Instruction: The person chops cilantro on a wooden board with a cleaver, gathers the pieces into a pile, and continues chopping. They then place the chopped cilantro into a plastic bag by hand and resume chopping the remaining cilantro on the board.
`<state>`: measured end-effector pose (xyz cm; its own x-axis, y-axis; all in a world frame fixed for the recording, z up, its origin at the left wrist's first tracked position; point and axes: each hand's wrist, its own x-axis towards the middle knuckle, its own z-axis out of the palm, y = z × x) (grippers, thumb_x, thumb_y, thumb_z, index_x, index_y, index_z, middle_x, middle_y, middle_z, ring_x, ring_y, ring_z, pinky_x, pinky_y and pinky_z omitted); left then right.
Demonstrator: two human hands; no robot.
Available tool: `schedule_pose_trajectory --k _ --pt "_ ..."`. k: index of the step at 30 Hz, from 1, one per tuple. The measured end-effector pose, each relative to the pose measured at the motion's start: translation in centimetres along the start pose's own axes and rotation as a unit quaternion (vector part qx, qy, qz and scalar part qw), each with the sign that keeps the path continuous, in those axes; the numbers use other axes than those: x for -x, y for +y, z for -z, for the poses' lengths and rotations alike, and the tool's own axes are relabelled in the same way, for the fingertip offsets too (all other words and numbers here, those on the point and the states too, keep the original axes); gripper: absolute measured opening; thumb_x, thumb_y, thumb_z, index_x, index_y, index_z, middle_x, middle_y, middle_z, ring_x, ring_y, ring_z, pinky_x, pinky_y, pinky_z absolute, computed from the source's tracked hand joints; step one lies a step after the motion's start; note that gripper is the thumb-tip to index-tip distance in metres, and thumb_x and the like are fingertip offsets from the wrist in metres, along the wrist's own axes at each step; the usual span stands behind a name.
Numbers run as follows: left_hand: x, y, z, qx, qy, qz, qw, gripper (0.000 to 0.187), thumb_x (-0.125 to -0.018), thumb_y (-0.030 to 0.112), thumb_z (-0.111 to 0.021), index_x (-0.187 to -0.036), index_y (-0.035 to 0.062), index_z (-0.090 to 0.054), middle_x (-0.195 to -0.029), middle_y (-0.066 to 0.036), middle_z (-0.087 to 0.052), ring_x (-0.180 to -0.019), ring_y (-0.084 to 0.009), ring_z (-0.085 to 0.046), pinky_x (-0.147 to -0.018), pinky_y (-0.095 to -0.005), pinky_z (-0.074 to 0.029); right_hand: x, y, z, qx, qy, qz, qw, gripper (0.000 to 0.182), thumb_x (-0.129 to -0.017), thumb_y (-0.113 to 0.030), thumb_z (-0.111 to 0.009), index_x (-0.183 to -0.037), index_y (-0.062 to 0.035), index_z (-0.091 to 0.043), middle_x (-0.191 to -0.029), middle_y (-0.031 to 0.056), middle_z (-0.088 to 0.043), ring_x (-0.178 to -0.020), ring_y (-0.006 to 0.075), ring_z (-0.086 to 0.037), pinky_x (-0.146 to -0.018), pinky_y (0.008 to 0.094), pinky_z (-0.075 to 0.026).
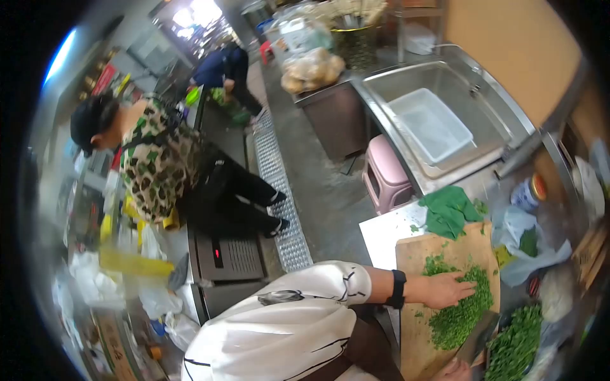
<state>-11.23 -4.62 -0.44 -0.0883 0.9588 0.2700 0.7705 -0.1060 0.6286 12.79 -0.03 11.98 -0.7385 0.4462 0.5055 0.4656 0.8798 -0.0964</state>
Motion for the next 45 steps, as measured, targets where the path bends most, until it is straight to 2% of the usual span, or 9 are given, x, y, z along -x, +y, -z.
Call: schedule_pose_trajectory --k 2,9,15,24,27,31,37,41,45 --pt "1.2 2.3 8.3 0.168 -0.001 0.085 0.982 0.065 -0.082 0.012 -0.061 -0.142 -0.0002 -0.038 -0.149 -0.021 -0.037 -0.134 -0.0351 -0.04 -0.118 -0.0528 -0.016 -0.9 -0.7 -0.7 0.021 -0.026 0.039 0.999 0.026 -0.093 -0.024 -0.064 -0.089 0.0008 -0.067 -0.094 0.0168 -0.065 -0.086 0.033 -0.063 -0.076 0.0405 -0.052" --pt "11.4 -2.0 12.8 -0.112 0.229 0.065 0.965 0.065 -0.075 0.013 -0.068 -0.136 0.0009 -0.046 -0.135 -0.016 -0.052 -0.133 -0.0378 -0.04 -0.117 -0.0586 -0.014 -5.8 -8.1 -4.8 -0.129 -0.09 0.087 0.984 0.023 -0.091 -0.024 -0.068 -0.092 -0.0013 -0.07 -0.095 0.0151 -0.065 -0.089 0.0326 -0.063 -0.081 0.0406 -0.052" --pt "30.2 2.7 16.9 -0.082 0.253 0.437 0.859 0.035 -0.086 0.015 -0.058 -0.12 0.0043 -0.061 -0.113 -0.017 -0.064 -0.107 -0.0351 -0.06 -0.108 -0.0507 -0.033 -11.1 -8.2 -17.9 -0.292 -0.319 0.153 0.888 0.033 -0.101 -0.025 -0.051 -0.097 0.0048 -0.065 -0.095 0.017 -0.064 -0.087 0.0299 -0.061 -0.081 0.0374 -0.048" --pt "51.9 26.3 7.8 -0.233 0.571 0.692 0.374 0.037 -0.083 0.009 -0.063 -0.12 0.0059 -0.062 -0.123 -0.017 -0.061 -0.117 -0.0341 -0.056 -0.1 -0.0412 -0.045 -12.5 -26.8 -18.4 -0.443 -0.402 0.335 0.728 0.037 -0.097 -0.019 -0.057 -0.129 0.0007 -0.055 -0.098 0.0115 -0.066 -0.086 0.0194 -0.063 -0.079 0.0315 -0.05" --pt "58.1 31.6 5.2 -0.281 0.657 0.68 0.166 0.04 -0.084 0.011 -0.065 -0.123 0.0039 -0.06 -0.116 -0.018 -0.064 -0.109 -0.0321 -0.061 -0.095 -0.0384 -0.047 -9.5 -29.7 -16.8 -0.415 -0.469 0.371 0.686 0.037 -0.095 -0.019 -0.059 -0.128 -0.0014 -0.056 -0.099 0.0112 -0.065 -0.088 0.0193 -0.062 -0.078 0.0325 -0.049" --pt "67.1 38.7 7.0 -0.385 0.658 0.646 0.034 0.038 -0.085 0.01 -0.064 -0.122 0.0033 -0.06 -0.11 -0.015 -0.065 -0.098 -0.0291 -0.064 -0.086 -0.037 -0.05 -6.2 -33.1 -16.2 -0.425 -0.47 0.418 0.651 0.034 -0.093 -0.01 -0.059 -0.123 0.006 -0.057 -0.103 0.0178 -0.065 -0.091 0.0226 -0.063 -0.08 0.0339 -0.05" --pt "80.1 44.9 15.1 -0.534 0.494 0.681 0.082 0.032 -0.081 0.006 -0.061 -0.113 0.0045 -0.062 -0.109 -0.014 -0.063 -0.104 -0.033 -0.06 -0.089 -0.0408 -0.049 -1.3 -39.8 -12.0 -0.365 -0.51 0.405 0.666 0.029 -0.092 -0.008 -0.059 -0.116 0.0077 -0.059 -0.107 0.019 -0.065 -0.093 0.0236 -0.065 -0.084 0.0335 -0.051" --pt "86.1 44.8 21.0 -0.622 0.144 0.705 0.308 0.026 -0.076 0.006 -0.057 -0.102 0.0057 -0.063 -0.116 -0.014 -0.061 -0.118 -0.0332 -0.052 -0.105 -0.045 -0.039 3.7 -43.2 -9.7 -0.393 -0.464 0.449 0.655 0.024 -0.088 -0.006 -0.063 -0.108 0.0076 -0.061 -0.095 0.02 -0.065 -0.081 0.0287 -0.066 -0.074 0.0362 -0.052" --pt "92.9 43.7 22.9 -0.655 0.04 0.739 0.148 0.034 -0.082 0.01 -0.053 -0.114 0.0024 -0.06 -0.121 -0.018 -0.059 -0.131 -0.0327 -0.044 -0.115 -0.0481 -0.027 6.1 -45.5 -7.0 -0.37 -0.466 0.429 0.68 0.024 -0.086 -0.007 -0.066 -0.105 0.0062 -0.063 -0.09 0.0199 -0.065 -0.079 0.0314 -0.067 -0.073 0.0377 -0.053"
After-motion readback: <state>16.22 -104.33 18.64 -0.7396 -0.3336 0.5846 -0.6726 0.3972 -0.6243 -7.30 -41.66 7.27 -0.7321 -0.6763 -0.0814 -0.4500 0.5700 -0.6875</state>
